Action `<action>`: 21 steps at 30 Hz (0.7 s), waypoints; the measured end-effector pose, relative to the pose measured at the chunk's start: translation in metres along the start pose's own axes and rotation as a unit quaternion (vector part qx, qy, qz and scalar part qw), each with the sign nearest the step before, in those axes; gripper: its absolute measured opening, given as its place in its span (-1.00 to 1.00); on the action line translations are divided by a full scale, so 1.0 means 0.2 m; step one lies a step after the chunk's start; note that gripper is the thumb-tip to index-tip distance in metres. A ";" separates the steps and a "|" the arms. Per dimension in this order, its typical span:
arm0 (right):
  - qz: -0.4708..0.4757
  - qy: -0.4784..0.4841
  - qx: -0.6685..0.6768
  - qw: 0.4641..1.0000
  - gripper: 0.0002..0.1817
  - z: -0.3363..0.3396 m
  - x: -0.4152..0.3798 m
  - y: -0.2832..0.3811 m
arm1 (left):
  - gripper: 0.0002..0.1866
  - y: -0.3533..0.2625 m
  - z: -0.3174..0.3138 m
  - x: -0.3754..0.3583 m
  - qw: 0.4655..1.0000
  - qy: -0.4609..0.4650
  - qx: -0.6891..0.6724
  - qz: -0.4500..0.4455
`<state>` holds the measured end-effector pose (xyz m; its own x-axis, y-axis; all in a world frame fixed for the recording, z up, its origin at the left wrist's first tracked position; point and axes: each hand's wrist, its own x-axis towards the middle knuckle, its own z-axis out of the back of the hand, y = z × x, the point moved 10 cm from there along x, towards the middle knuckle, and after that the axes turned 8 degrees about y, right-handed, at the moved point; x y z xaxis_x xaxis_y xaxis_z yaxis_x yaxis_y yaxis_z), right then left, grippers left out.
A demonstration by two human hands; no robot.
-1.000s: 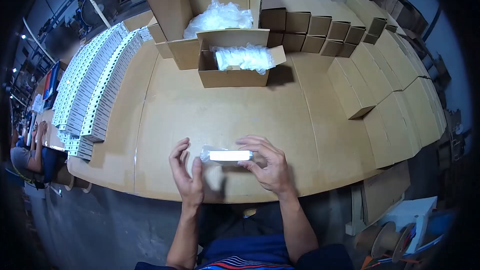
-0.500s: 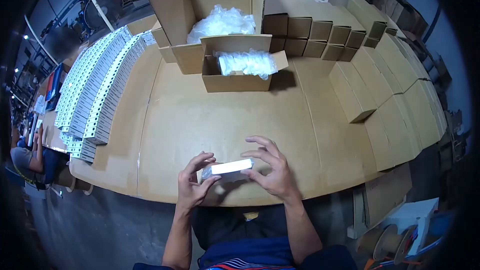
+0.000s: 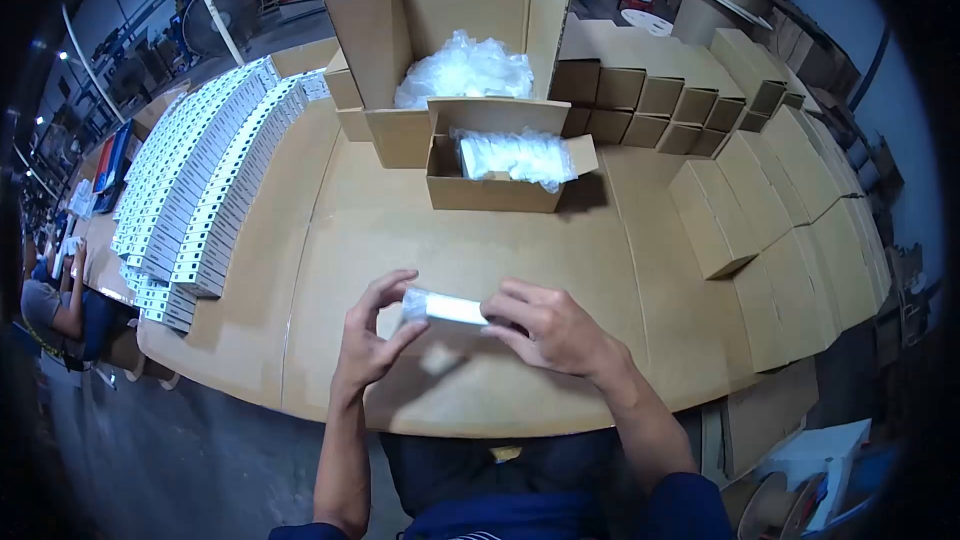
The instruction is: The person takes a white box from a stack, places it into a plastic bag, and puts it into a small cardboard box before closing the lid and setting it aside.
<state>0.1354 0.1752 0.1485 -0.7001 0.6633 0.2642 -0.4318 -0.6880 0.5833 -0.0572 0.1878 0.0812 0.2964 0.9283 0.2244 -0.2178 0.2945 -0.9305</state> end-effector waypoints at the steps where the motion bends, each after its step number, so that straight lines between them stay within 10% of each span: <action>1: -0.008 -0.029 0.004 1.000 -0.77 0.03 0.03 -0.02 | -0.32 -0.01 0.03 0.04 0.999 -0.008 0.022 -0.032; 5: -0.068 -0.183 0.018 0.981 -0.79 0.15 0.12 -0.17 | -0.33 0.12 0.10 0.20 0.989 -0.050 0.114 0.077; 11: -0.056 -0.424 0.048 0.902 -0.81 0.27 0.28 -0.38 | -0.33 0.14 0.09 0.50 0.965 -0.044 0.257 0.009; 21: -0.095 -0.378 -0.143 0.909 -0.74 0.13 0.61 -0.51 | -0.26 0.24 0.05 0.69 0.937 -0.057 0.339 -0.061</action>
<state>0.1088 0.3346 0.1422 -0.0520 0.7164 0.6957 -0.7107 -0.5159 0.4782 -0.0363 0.3327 0.0714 0.2654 0.8850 0.3825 -0.7411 0.4410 -0.5062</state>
